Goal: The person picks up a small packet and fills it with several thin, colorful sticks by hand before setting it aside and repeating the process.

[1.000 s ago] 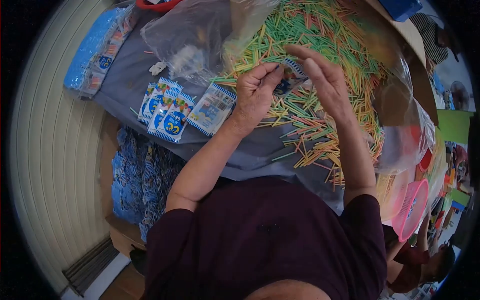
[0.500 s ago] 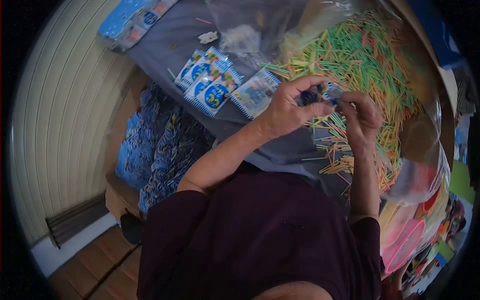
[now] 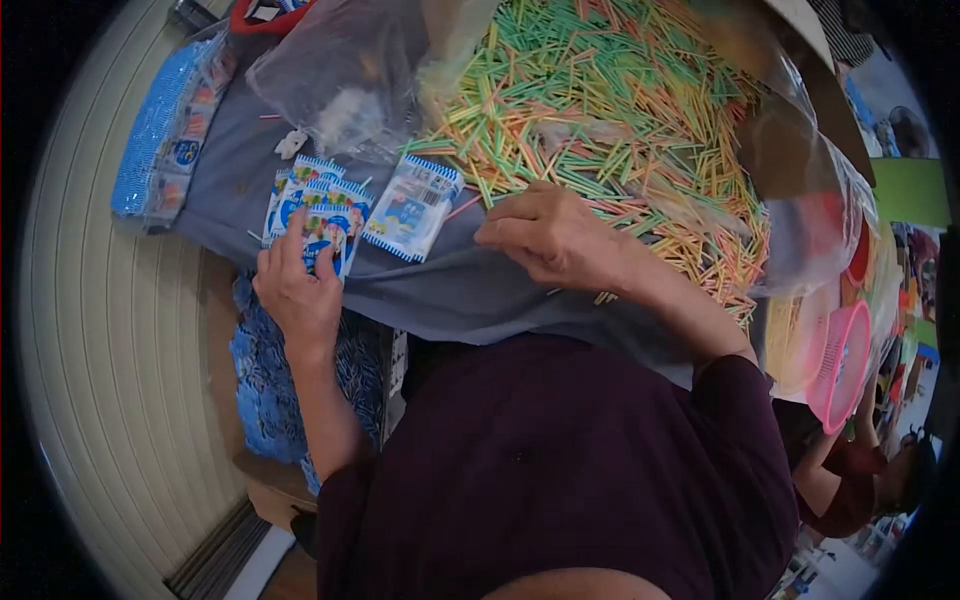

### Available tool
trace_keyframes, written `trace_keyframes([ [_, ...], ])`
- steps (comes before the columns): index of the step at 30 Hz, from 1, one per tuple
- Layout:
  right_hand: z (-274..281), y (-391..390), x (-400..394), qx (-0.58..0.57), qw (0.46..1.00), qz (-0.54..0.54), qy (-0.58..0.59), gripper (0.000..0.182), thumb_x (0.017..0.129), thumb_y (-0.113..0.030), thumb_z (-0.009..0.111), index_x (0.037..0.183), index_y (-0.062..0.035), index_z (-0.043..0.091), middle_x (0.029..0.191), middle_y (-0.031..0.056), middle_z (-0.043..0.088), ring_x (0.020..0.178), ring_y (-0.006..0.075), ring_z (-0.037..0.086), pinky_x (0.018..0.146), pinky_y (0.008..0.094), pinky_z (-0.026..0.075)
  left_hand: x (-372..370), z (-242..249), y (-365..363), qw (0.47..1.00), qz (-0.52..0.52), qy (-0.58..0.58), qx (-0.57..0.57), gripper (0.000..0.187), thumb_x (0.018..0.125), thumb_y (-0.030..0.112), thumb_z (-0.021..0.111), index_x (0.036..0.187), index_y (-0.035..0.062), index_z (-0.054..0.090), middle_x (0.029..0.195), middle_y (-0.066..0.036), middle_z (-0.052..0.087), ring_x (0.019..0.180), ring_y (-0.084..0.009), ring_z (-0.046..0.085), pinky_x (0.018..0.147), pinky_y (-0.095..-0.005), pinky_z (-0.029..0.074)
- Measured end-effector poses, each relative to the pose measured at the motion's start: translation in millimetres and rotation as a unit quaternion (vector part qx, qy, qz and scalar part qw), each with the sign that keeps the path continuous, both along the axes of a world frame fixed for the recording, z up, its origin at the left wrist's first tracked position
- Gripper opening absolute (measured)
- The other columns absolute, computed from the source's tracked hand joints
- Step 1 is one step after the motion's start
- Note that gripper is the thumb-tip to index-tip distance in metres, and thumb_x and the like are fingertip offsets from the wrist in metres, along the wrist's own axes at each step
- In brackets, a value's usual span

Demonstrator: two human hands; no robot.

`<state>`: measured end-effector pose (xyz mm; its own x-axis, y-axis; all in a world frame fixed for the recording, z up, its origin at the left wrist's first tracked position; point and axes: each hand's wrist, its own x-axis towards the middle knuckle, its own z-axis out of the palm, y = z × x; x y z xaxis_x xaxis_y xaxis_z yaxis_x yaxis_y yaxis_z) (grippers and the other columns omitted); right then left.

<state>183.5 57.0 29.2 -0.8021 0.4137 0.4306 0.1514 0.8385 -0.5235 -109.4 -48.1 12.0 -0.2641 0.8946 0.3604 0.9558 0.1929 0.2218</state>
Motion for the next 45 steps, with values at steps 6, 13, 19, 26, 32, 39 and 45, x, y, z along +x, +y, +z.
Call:
trace_keyframes([
  [6,8.2,50.7,77.5,0.087,0.966,-0.244,-0.003,0.016,0.08,-0.008,0.067,0.094,-0.0033,0.069,0.088,0.0116,0.066,0.076,0.0325,0.064,0.067,0.0421,0.051,-1.0,1.5,2.4,0.997,0.019,0.045,0.059,0.053,0.079,0.016,0.073,0.13,0.0115,0.058,0.102,-0.012,0.063,0.097,-0.0314,0.057,0.083,-0.0435,0.045],
  [13,13.5,112.7,97.8,0.092,0.92,-0.364,-0.114,0.024,0.082,-0.02,0.067,0.093,0.0004,0.069,0.086,0.018,0.065,0.076,0.037,0.064,0.071,0.0454,0.051,70.0,12.1,37.3,0.981,-0.183,-0.062,0.004,0.036,0.076,0.02,0.076,0.107,0.0052,0.066,0.101,-0.01,0.058,0.095,-0.0305,0.055,0.079,-0.0434,0.045],
  [19,-12.9,137.5,63.3,0.212,0.839,-0.406,-0.295,0.02,0.077,-0.021,0.066,0.077,-0.0009,0.067,0.082,0.0223,0.064,0.081,0.033,0.067,0.068,0.0454,0.053,97.4,-8.9,44.2,0.98,-0.186,0.074,0.005,0.024,0.075,0.009,0.066,0.096,-0.0014,0.063,0.089,-0.011,0.054,0.083,-0.0288,0.056,0.07,-0.038,0.05],
  [26,-18.1,146.9,49.6,0.2,0.826,-0.414,-0.325,0.018,0.076,-0.015,0.062,0.089,-0.0026,0.062,0.068,0.0155,0.063,0.066,0.0318,0.066,0.062,0.0428,0.054,95.7,-14.6,43.4,0.98,-0.18,0.011,0.088,0.007,0.074,0.004,0.062,0.08,0.0012,0.06,0.078,-0.01,0.052,0.074,-0.0291,0.056,0.062,-0.0391,0.049],
  [32,-15.1,146.5,53.3,0.197,0.811,-0.434,-0.34,0.01,0.077,-0.009,0.06,0.085,-0.0036,0.058,0.072,0.0173,0.068,0.062,0.031,0.068,0.052,0.0439,0.051,88.9,-9.0,40.7,0.975,-0.181,-0.067,0.113,0.011,0.074,0.007,0.067,0.081,0.0018,0.062,0.08,-0.011,0.054,0.075,-0.03,0.056,0.061,-0.0399,0.047],
  [39,-20.8,160.8,70.7,0.219,0.811,-0.417,-0.348,0.014,0.08,-0.009,0.061,0.094,-0.0046,0.06,0.069,0.0146,0.067,0.06,0.0295,0.067,0.049,0.0383,0.049,89.5,-16.8,42.6,0.977,-0.184,-0.026,0.103,0.005,0.073,0.004,0.061,0.074,0.0034,0.056,0.078,-0.011,0.052,0.075,-0.0306,0.056,0.059,-0.0402,0.048],
  [45,-22.5,157.9,102.9,0.179,0.79,-0.482,-0.334,0.033,0.082,-0.008,0.061,0.114,-0.0002,0.056,0.072,0.0223,0.063,0.067,0.0405,0.064,0.054,0.0502,0.045,84.9,-27.3,47.7,0.955,-0.203,-0.131,0.173,0.008,0.072,0.0,0.069,0.078,0.0042,0.064,0.075,-0.01,0.06,0.071,-0.0309,0.059,0.059,-0.04,0.047],
])
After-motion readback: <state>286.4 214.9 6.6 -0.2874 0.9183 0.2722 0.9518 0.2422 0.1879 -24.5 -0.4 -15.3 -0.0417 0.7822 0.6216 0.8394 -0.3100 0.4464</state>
